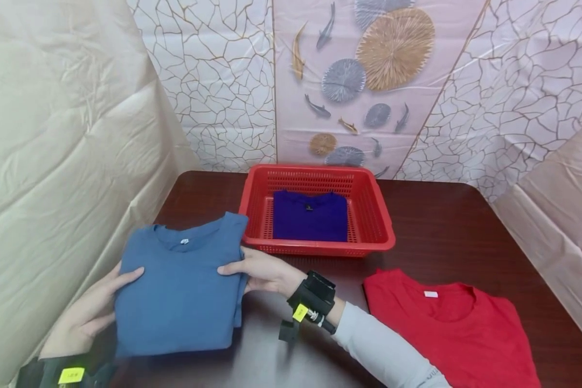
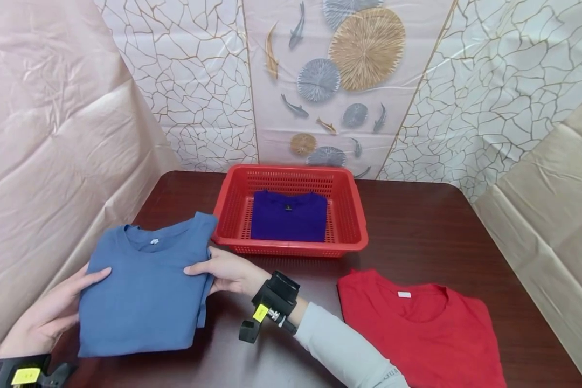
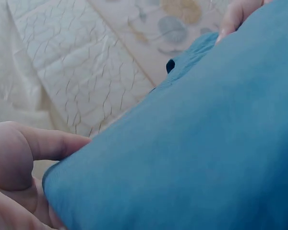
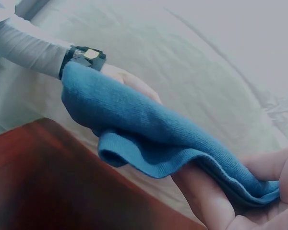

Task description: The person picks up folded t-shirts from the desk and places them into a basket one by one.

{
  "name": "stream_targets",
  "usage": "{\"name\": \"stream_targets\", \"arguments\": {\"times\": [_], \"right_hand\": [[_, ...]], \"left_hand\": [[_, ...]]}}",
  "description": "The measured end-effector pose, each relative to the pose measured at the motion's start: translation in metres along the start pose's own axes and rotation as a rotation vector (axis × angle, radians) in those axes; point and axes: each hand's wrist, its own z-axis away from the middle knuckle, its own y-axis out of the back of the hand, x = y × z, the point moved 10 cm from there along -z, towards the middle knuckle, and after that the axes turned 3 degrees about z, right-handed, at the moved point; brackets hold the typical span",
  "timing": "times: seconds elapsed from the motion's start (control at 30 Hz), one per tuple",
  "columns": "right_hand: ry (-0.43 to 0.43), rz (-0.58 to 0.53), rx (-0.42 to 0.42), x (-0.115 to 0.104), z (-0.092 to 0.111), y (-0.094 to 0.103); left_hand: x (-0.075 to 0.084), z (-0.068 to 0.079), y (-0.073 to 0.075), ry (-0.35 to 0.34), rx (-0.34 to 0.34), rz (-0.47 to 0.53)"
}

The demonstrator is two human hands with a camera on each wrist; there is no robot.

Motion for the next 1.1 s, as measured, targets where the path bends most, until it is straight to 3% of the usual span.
{"name": "stream_targets", "arguments": {"times": [0.17, 0.37, 0.6, 0.93, 1.1], "right_hand": [[0.028, -0.015, 0.037, -0.024, 0.013, 0.023], [0.075, 0.004, 0.094, -0.053, 0.033, 0.052], [0.102, 0.038, 0.201, -0.078, 0.060, 0.096], [0.093, 0.078, 0.347, -0.094, 0.096, 0.167], [0.098, 0.089, 0.391, -0.098, 0.108, 0.197]], "left_hand": [[0.029, -0.014, -0.019, -0.020, 0.027, -0.036], [0.061, -0.035, -0.050, -0.061, 0.003, -0.038], [0.089, -0.079, -0.089, -0.089, -0.051, 0.045], [0.109, -0.144, -0.143, -0.089, -0.071, 0.073], [0.108, -0.173, -0.164, -0.031, -0.072, 0.118]]}}
